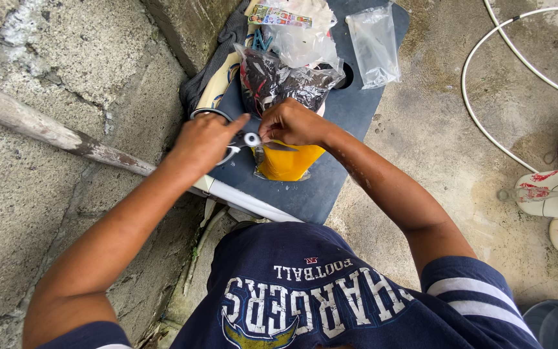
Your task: The person transfers water between buckets using a scoop, then prepares a cleaning solution in a bucket by stirring a yellow substance with a long-handled tool.
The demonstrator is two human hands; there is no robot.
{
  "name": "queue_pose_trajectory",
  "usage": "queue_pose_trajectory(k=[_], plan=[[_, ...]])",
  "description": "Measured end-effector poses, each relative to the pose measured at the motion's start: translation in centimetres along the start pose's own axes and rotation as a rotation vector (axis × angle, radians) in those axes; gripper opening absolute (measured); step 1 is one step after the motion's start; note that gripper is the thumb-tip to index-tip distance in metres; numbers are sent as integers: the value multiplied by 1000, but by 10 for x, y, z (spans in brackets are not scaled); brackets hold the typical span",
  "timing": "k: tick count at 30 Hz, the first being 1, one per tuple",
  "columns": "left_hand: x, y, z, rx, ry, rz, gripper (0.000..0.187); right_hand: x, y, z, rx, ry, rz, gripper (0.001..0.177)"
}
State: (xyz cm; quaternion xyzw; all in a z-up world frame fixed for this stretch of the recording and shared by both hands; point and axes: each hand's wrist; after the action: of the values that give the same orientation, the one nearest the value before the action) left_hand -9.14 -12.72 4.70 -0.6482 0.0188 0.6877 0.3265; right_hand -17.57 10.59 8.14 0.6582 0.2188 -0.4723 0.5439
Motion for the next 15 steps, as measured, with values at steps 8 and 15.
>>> queue_pose_trajectory(k=[8,15], plan=[[27,-20,3,-26,-10,-100,58,-6,3,-11,120,75,193,8],[40,-42,7,-30,-150,-70,41,-8,-2,-20,103,86,374,8]])
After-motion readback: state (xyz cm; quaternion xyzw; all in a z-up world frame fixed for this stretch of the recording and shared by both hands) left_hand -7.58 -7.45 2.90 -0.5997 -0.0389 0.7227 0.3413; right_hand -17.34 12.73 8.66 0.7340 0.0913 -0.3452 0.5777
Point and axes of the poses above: each hand's wrist, its own z-axis towards the middle knuckle, its own x-axis out of the palm, y = z × x, and after that the axes turned 14 degrees about -z, right-handed
